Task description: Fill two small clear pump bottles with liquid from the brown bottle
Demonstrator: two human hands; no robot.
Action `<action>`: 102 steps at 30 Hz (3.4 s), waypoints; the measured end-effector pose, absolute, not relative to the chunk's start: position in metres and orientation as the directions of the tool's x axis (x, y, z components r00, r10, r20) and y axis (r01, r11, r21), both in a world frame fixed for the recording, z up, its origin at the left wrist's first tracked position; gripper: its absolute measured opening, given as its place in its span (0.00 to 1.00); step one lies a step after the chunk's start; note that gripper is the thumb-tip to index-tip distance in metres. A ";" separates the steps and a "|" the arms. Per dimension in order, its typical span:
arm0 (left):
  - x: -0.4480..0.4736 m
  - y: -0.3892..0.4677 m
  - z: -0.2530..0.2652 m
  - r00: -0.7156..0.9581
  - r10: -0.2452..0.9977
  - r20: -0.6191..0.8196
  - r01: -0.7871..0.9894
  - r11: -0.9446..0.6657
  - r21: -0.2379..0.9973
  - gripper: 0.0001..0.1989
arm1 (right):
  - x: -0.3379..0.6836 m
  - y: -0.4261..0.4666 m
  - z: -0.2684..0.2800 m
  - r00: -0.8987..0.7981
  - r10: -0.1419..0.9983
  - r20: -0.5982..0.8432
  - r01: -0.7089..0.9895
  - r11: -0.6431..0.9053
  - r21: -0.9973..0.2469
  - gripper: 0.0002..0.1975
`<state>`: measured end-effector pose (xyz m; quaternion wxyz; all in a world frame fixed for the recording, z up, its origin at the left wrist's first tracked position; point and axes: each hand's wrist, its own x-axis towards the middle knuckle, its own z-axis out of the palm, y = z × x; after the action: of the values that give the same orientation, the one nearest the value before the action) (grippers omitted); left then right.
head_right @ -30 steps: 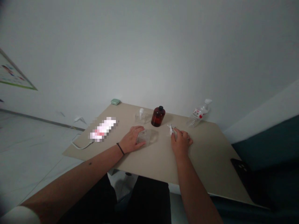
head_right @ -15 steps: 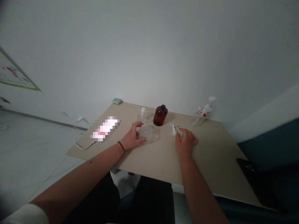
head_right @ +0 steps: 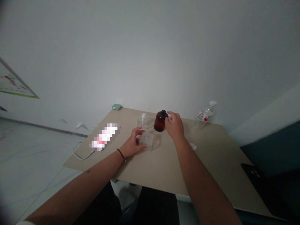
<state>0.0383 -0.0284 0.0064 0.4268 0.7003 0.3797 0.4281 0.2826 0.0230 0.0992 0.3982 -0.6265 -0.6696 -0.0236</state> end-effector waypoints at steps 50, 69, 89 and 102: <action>0.040 -0.061 0.013 0.435 0.771 0.466 -0.081 -0.481 0.873 0.50 | 0.175 -0.090 0.143 -0.124 0.976 0.180 0.984 0.144 -0.104 0.16; 0.041 -0.061 0.017 0.433 0.803 0.409 -0.040 -0.436 0.899 0.45 | 0.237 -0.069 0.110 -0.290 0.879 0.378 0.544 0.477 -0.690 0.21; 0.043 -0.061 0.016 0.424 0.808 0.408 -0.089 -0.411 0.907 0.41 | 0.199 -0.085 0.103 -0.029 0.914 0.404 0.538 0.355 -0.765 0.13; 0.043 -0.062 0.017 0.434 0.828 0.354 -0.096 -0.349 0.932 0.45 | 0.244 -0.065 0.103 0.129 0.930 0.344 0.227 0.310 -0.923 0.21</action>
<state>0.0429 -0.0621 0.0170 0.5034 0.6810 0.2689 0.4589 0.2444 -0.0654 0.1029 0.5630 -0.4976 -0.5814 0.3121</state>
